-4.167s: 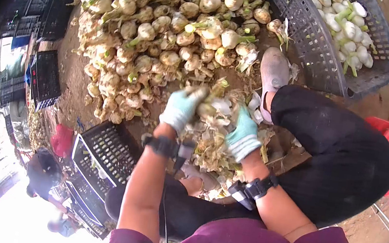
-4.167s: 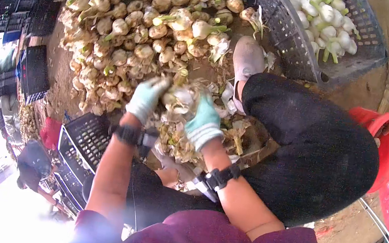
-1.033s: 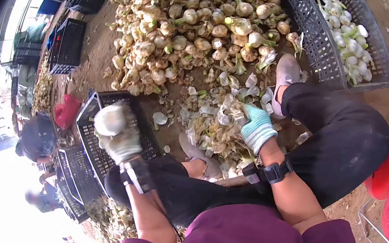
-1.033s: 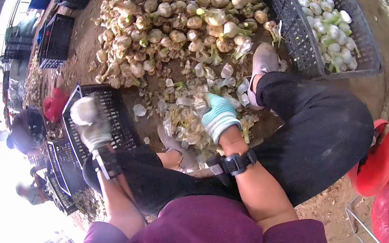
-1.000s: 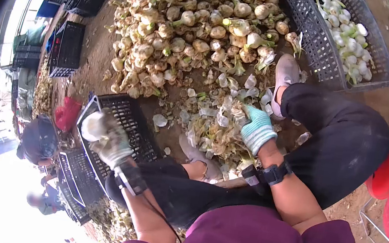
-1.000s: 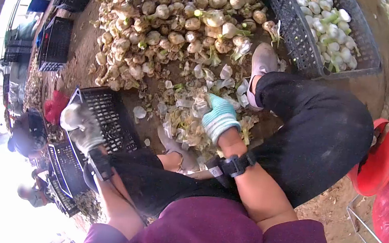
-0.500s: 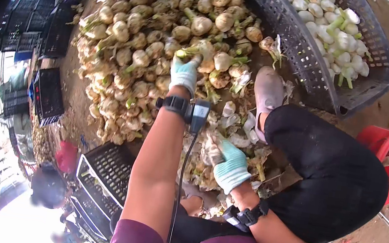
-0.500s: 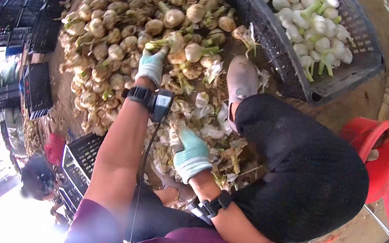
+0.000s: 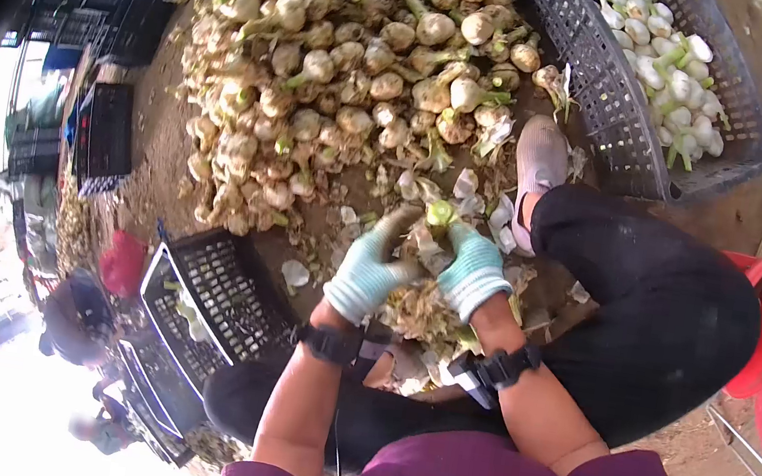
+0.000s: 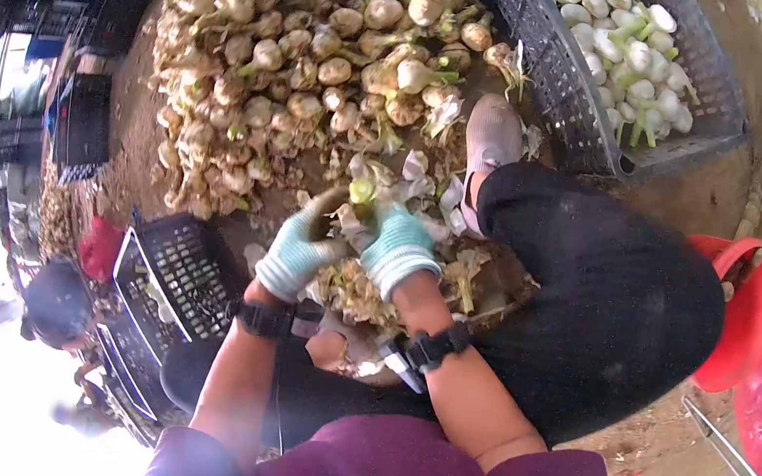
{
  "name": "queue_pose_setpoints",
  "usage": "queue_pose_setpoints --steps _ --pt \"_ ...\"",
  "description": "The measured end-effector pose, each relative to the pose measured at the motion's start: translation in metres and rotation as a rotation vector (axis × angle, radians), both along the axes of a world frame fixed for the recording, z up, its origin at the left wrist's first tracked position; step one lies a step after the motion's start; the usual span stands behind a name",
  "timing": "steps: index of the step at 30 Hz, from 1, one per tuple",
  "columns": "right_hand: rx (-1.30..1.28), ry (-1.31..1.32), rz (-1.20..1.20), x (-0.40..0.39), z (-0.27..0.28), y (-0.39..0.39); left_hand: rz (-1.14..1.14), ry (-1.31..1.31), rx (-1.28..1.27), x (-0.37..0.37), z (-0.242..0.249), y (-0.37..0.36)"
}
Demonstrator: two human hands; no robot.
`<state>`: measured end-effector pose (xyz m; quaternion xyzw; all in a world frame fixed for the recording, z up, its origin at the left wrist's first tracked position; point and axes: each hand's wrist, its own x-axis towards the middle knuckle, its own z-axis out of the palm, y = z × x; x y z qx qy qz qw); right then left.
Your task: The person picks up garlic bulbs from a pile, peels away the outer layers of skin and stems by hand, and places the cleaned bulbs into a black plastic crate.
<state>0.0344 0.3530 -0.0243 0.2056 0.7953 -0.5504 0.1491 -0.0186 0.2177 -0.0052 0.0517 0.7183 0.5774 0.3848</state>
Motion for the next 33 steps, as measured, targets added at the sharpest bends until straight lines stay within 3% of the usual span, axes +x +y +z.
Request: queue_pose_setpoints --steps 1,3,4,7,8,9,11,13,15,17,19,21,23,24,25,27,28,29,31,32,33 --pt "0.007 0.059 -0.003 0.006 -0.001 -0.006 -0.153 0.156 -0.172 0.016 -0.002 -0.013" --pt "-0.043 0.093 0.038 0.016 -0.011 -0.018 -0.156 0.391 -0.424 0.047 0.011 -0.012" --pt "0.139 0.106 0.182 0.021 -0.015 -0.021 -0.063 0.564 -0.478 0.057 0.006 -0.014" --pt "0.317 0.259 0.289 0.041 0.01 -0.024 0.058 0.389 -0.323 0.073 0.01 -0.03" --pt "0.505 0.537 0.506 0.048 0.006 -0.022 0.084 0.391 -0.314 0.078 0.013 -0.034" --pt "0.514 0.547 0.528 0.055 0.004 -0.022 0.07 0.333 -0.276 0.08 0.017 -0.038" --pt "0.749 0.893 0.548 0.062 0.003 -0.023 0.072 0.285 -0.231 0.083 0.025 -0.045" --pt "0.794 0.849 0.601 0.069 0.003 -0.024 0.229 0.062 0.086 0.086 0.03 -0.051" --pt "1.209 0.79 0.794 0.071 0.017 -0.023 0.252 0.01 0.248 0.086 0.029 -0.059" --pt "1.084 0.83 0.728 0.065 0.029 -0.027 0.335 -0.216 0.487 0.087 0.029 -0.062" --pt "0.144 0.454 0.176 0.057 0.038 -0.035 0.527 -0.456 0.775 0.095 0.035 -0.057" --pt "0.094 0.383 0.149 0.056 0.042 -0.036 0.56 -0.709 0.896 0.095 0.029 -0.057" --pt "0.094 0.481 -0.015 0.056 0.039 -0.039 0.625 -0.589 0.877 0.101 0.024 -0.045" --pt "0.131 0.439 -0.022 0.059 0.039 -0.04 0.577 -0.136 0.546 0.104 0.027 -0.043" --pt "0.131 0.436 -0.019 0.061 0.041 -0.04 0.63 0.04 0.534 0.11 0.028 -0.04" --pt "0.162 0.563 0.133 0.061 0.051 -0.042 0.667 -0.035 0.555 0.107 0.025 -0.046" --pt "0.121 0.569 0.061 0.063 0.057 -0.045 0.718 -0.221 0.622 0.106 0.022 -0.053" --pt "-0.035 0.564 0.067 0.063 0.063 -0.042 0.595 -0.446 0.708 0.101 0.011 -0.073" --pt "-0.029 0.485 0.035 0.07 0.051 -0.044 0.327 -0.623 1.046 0.089 -0.007 -0.09" --pt "-0.031 0.485 0.038 0.075 0.047 -0.044 0.33 -0.621 1.046 0.089 0.0 -0.081" --pt "0.195 0.654 0.126 0.079 0.045 -0.044 0.621 -0.546 0.912 0.091 0.014 -0.063"
